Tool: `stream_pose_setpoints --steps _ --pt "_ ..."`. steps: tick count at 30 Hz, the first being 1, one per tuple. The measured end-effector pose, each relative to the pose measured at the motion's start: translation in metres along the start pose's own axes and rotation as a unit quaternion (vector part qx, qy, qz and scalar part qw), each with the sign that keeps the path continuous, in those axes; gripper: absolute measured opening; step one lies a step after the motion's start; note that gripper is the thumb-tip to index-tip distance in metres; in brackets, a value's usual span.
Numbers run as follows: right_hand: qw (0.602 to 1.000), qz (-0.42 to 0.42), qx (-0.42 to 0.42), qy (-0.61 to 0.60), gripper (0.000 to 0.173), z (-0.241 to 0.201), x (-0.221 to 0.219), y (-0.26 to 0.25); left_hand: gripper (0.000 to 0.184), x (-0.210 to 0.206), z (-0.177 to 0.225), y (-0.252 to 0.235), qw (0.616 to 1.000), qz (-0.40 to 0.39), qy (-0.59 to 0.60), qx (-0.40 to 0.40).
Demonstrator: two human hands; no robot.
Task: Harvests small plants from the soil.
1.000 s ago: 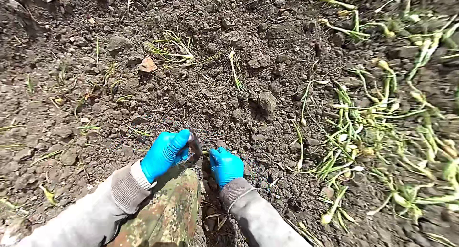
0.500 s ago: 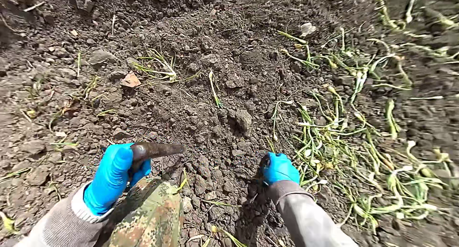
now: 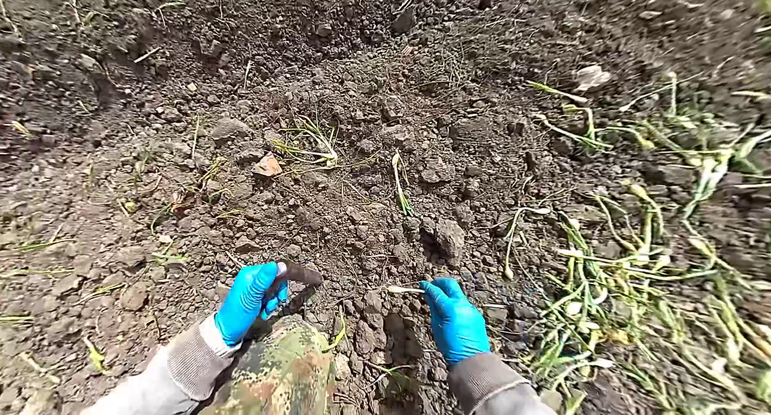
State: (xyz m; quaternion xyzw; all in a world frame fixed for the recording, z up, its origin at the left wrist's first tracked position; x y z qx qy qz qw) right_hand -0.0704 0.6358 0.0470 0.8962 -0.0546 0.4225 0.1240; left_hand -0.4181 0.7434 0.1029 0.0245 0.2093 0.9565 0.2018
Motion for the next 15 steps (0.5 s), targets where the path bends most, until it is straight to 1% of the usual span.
stream_pose_setpoints --steps 1,2,4,5,6,7,8,9,11,12,13,15 --pt "1.000 -0.020 -0.011 -0.022 0.033 -0.012 -0.016 0.002 0.061 0.008 0.019 0.001 0.999 -0.020 0.006 -0.031" --pt "0.998 -0.043 -0.022 -0.034 0.035 -0.021 -0.031 0.007 0.061 0.016 0.040 0.004 0.996 -0.052 0.007 -0.069" --pt "0.997 -0.059 -0.032 -0.039 0.030 -0.034 -0.056 0.011 0.063 0.027 0.092 0.003 0.981 -0.128 -0.021 -0.145" --pt "0.997 -0.054 -0.028 -0.037 0.027 -0.039 -0.063 0.012 0.063 0.024 0.118 0.000 0.974 -0.147 -0.048 -0.163" --pt "0.998 -0.046 -0.024 -0.034 0.027 -0.044 -0.068 0.012 0.060 0.016 0.137 -0.006 0.971 -0.157 -0.073 -0.164" --pt "0.999 -0.031 -0.016 -0.030 0.026 -0.050 -0.069 0.010 0.056 0.006 0.144 -0.017 0.971 -0.163 -0.092 -0.146" --pt "1.000 -0.014 -0.006 -0.023 0.025 -0.055 -0.069 0.005 0.053 -0.005 0.135 -0.032 0.973 -0.161 -0.120 -0.113" --pt "1.000 0.001 0.004 -0.018 0.024 -0.060 -0.067 0.001 0.053 -0.015 0.109 -0.049 0.974 -0.162 -0.142 -0.072" --pt "0.999 0.025 0.026 -0.009 0.025 -0.068 -0.064 -0.010 0.055 -0.026 0.029 -0.074 0.973 -0.155 -0.172 0.010" --pt "0.999 0.026 0.034 -0.003 0.025 -0.071 -0.066 -0.016 0.057 -0.026 -0.001 -0.076 0.977 -0.135 -0.158 0.036" --pt "0.999 0.020 0.036 0.001 0.025 -0.073 -0.070 -0.023 0.059 -0.022 -0.018 -0.074 0.985 -0.112 -0.120 0.053" --pt "0.999 -0.027 0.028 0.005 0.024 -0.077 -0.089 -0.033 0.062 -0.014 -0.025 -0.062 0.994 -0.071 -0.043 0.072"
Point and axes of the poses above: each hand's wrist, its own y-axis away from the middle knuckle, its own x-axis out of the back of the hand, z = x × y, the point moved 1 cm from there along -y, towards the middle knuckle, and after that the axes turned 9 degrees about -y, right-handed, at the moved point
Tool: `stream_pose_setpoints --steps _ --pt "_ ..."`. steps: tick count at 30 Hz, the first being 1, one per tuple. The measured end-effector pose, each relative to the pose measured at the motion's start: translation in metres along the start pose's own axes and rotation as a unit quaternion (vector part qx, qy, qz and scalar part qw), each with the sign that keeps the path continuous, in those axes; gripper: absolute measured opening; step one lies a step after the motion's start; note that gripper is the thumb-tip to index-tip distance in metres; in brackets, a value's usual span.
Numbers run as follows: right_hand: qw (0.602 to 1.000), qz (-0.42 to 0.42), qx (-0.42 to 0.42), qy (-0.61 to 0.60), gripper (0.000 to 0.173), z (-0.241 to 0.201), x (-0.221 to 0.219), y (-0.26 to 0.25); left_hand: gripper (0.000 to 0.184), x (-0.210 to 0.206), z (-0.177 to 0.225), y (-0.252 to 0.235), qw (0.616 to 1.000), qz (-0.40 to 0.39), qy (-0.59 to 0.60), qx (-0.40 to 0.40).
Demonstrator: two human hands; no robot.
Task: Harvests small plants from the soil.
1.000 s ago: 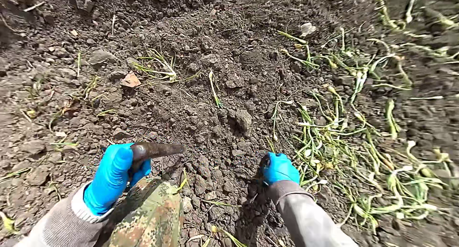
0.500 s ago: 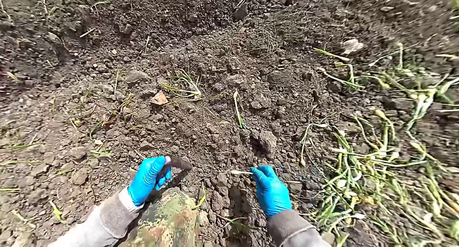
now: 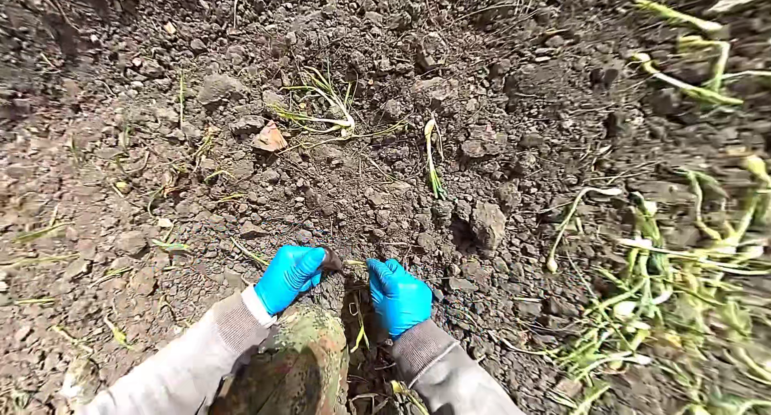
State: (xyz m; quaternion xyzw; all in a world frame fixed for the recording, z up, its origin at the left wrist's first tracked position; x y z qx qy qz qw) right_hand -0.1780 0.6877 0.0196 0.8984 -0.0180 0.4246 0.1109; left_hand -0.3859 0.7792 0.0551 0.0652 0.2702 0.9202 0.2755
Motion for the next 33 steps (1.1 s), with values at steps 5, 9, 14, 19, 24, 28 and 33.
stream_pose_setpoints --steps 5,9,14,19,24,28,33 --pt "0.962 -0.248 -0.113 0.030 0.026 -0.021 -0.058 -0.020 0.055 0.036 0.057 0.038 0.996 0.029 0.044 -0.068" --pt "0.995 -0.050 0.073 0.039 0.034 -0.007 -0.046 -0.033 0.060 0.059 0.068 0.040 0.987 0.040 -0.053 -0.147" --pt "0.995 0.007 -0.075 0.062 0.029 0.013 0.011 -0.151 0.056 0.079 0.044 0.022 0.994 0.083 0.030 -0.068" --pt "0.973 -0.113 -0.152 0.128 0.022 0.015 0.006 -0.222 0.055 0.109 0.098 0.038 0.982 0.026 0.086 -0.166" --pt "0.984 -0.083 -0.090 0.127 0.017 0.020 0.015 -0.192 0.064 0.076 0.105 -0.006 0.962 -0.085 -0.242 -0.090" --pt "0.998 -0.004 0.046 0.035 0.023 0.007 0.017 -0.134 0.068 0.073 0.056 -0.016 0.957 -0.086 -0.270 -0.067" --pt "0.998 -0.058 0.016 0.003 0.023 -0.015 -0.007 -0.068 0.056 0.126 0.084 0.005 0.989 0.006 0.107 -0.098"
Point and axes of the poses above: each hand's wrist, its own y-axis away from the middle knuckle, its own x-axis out of the back of the hand, z = x × y, the point moved 1 cm from there along -y, towards the middle knuckle, and after that the axes turned 9 degrees about -y, right-handed, at the moved point
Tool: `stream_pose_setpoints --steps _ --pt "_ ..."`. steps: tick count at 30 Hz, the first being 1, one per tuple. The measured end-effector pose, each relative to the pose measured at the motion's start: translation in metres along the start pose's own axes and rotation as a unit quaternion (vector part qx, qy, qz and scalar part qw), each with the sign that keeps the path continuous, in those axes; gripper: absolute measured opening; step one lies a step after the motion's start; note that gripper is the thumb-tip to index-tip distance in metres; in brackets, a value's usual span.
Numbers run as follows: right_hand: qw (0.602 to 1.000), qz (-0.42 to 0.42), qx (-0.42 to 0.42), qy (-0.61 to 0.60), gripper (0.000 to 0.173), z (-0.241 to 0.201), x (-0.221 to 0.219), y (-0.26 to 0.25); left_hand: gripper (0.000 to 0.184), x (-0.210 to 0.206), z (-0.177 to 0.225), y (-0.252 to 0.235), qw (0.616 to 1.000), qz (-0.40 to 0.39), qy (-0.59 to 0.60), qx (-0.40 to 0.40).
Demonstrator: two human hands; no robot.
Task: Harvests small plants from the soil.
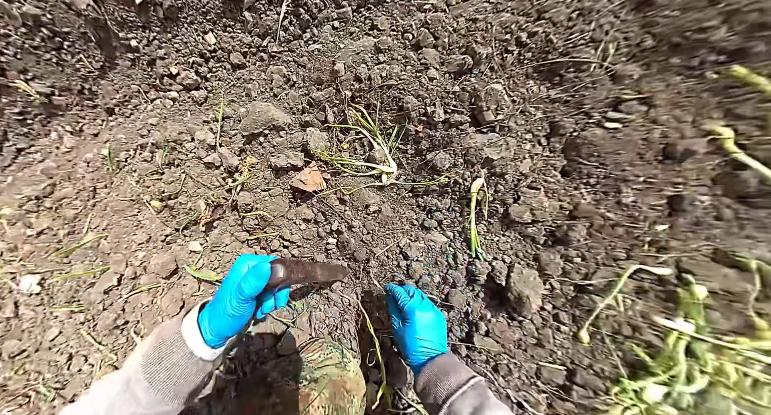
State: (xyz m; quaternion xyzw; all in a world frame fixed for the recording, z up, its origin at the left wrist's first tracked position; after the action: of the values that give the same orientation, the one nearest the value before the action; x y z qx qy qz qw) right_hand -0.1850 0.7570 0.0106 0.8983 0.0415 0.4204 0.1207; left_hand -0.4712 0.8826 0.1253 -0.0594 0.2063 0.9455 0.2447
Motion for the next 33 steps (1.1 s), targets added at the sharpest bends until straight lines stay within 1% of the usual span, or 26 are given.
stream_pose_setpoints --steps 1,2,3,4,5,6,7,8,9,10,12,15,16,18,19,20,21,22,23,25,26,28,29,30,32,33 --pt "1.000 -0.014 -0.019 -0.002 0.021 -0.003 -0.005 0.005 0.057 0.002 0.024 0.000 0.999 -0.035 -0.011 -0.038" --pt "0.999 -0.028 -0.034 -0.004 0.021 -0.005 -0.009 0.007 0.058 -0.001 0.049 -0.002 0.994 -0.067 -0.058 -0.068" --pt "0.999 -0.033 -0.042 -0.006 0.021 -0.008 -0.011 0.007 0.058 -0.007 0.068 -0.008 0.986 -0.086 -0.123 -0.079" --pt "0.999 -0.029 -0.044 -0.007 0.020 -0.011 -0.012 0.005 0.053 -0.015 0.074 -0.016 0.976 -0.101 -0.181 -0.070" --pt "0.999 -0.019 -0.036 -0.003 0.019 -0.015 -0.012 0.001 0.046 -0.023 0.063 -0.025 0.968 -0.106 -0.226 -0.040" --pt "1.000 -0.004 -0.022 0.006 0.018 -0.018 -0.012 -0.003 0.049 -0.029 0.035 -0.035 0.964 -0.104 -0.244 0.003" --pt "1.000 0.007 -0.007 0.015 0.018 -0.021 -0.012 -0.008 0.055 -0.033 -0.004 -0.041 0.964 -0.089 -0.244 0.055" --pt "1.000 0.009 0.003 0.023 0.017 -0.026 -0.013 -0.013 0.059 -0.034 -0.042 -0.043 0.968 -0.063 -0.226 0.090" --pt "0.999 0.010 0.013 0.035 0.016 -0.030 -0.016 -0.020 0.061 -0.033 -0.067 -0.040 0.975 -0.031 -0.191 0.108" --pt "0.999 0.005 0.019 0.047 0.014 -0.034 -0.023 -0.029 0.061 -0.030 -0.075 -0.036 0.982 0.003 -0.141 0.122" --pt "0.996 -0.048 0.000 0.076 0.010 -0.041 -0.044 -0.040 0.058 -0.025 -0.064 -0.018 0.989 0.054 -0.070 0.121" --pt "0.981 -0.140 -0.050 0.121 0.014 -0.053 -0.074 -0.047 0.052 -0.007 -0.009 0.009 0.997 0.054 -0.044 0.016" --pt "0.982 -0.147 -0.038 0.116 0.018 -0.055 -0.076 -0.045 0.053 -0.001 0.010 0.016 0.997 0.039 -0.054 -0.033" --pt "0.992 -0.065 0.064 0.083 0.024 -0.051 -0.070 -0.044 0.057 0.006 0.037 0.018 0.992 0.039 -0.077 -0.090" --pt "0.992 -0.019 0.109 0.057 0.024 -0.049 -0.061 -0.050 0.057 0.007 0.038 0.014 0.989 0.053 -0.099 -0.097" --pt "0.991 0.005 0.128 0.029 0.024 -0.049 -0.048 -0.065 0.057 0.009 0.030 0.007 0.984 0.069 -0.135 -0.088" --pt "0.992 0.015 0.121 0.008 0.026 -0.049 -0.034 -0.085 0.058 0.007 0.014 -0.002 0.981 0.086 -0.163 -0.062" --pt "0.996 0.016 0.086 -0.002 0.029 -0.051 -0.021 -0.109 0.060 0.004 -0.006 -0.010 0.980 0.095 -0.173 -0.036" --pt "1.000 0.001 0.028 0.001 0.033 -0.053 -0.009 -0.136 0.063 0.001 -0.024 -0.016 0.979 0.098 -0.180 -0.013" --pt "0.990 -0.098 -0.103 0.018 0.041 -0.054 0.008 -0.192 0.065 -0.002 -0.039 -0.020 0.980 0.095 -0.176 0.014" --pt "0.979 -0.151 -0.138 0.024 0.044 -0.051 0.012 -0.213 0.066 -0.002 -0.040 -0.018 0.980 0.095 -0.174 0.024" --pt "0.970 -0.188 -0.151 0.038 0.048 -0.046 0.018 -0.227 0.065 -0.001 -0.042 -0.013 0.982 0.109 -0.155 0.026" --pt "0.974 -0.174 -0.140 0.039 0.048 -0.045 0.021 -0.223 0.064 0.001 -0.044 -0.012 0.982 0.117 -0.147 0.018" --pt "0.981 -0.143 -0.124 0.036 0.043 -0.045 0.025 -0.212 0.064 0.003 -0.044 -0.012 0.983 0.122 -0.140 0.012" --pt "0.996 -0.054 -0.066 0.022 0.024 -0.044 0.029 -0.172 0.063 0.006 -0.043 -0.013 0.984 0.120 -0.133 0.000" --pt "0.999 -0.014 -0.039 0.009 0.029 -0.045 0.029 -0.149 0.061 0.005 -0.039 -0.012 0.985 0.120 -0.126 -0.003"
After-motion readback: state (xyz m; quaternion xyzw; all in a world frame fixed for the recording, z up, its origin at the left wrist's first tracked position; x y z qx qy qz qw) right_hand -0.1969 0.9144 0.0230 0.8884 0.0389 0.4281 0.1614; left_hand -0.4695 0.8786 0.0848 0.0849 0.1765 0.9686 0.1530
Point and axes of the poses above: each hand's wrist, its own y-axis away from the middle knuckle, its own x-axis out of the back of the hand, z = x × y, the point moved 1 cm from there along -y, towards the middle knuckle, and after that the axes turned 9 degrees about -y, right-handed, at the moved point
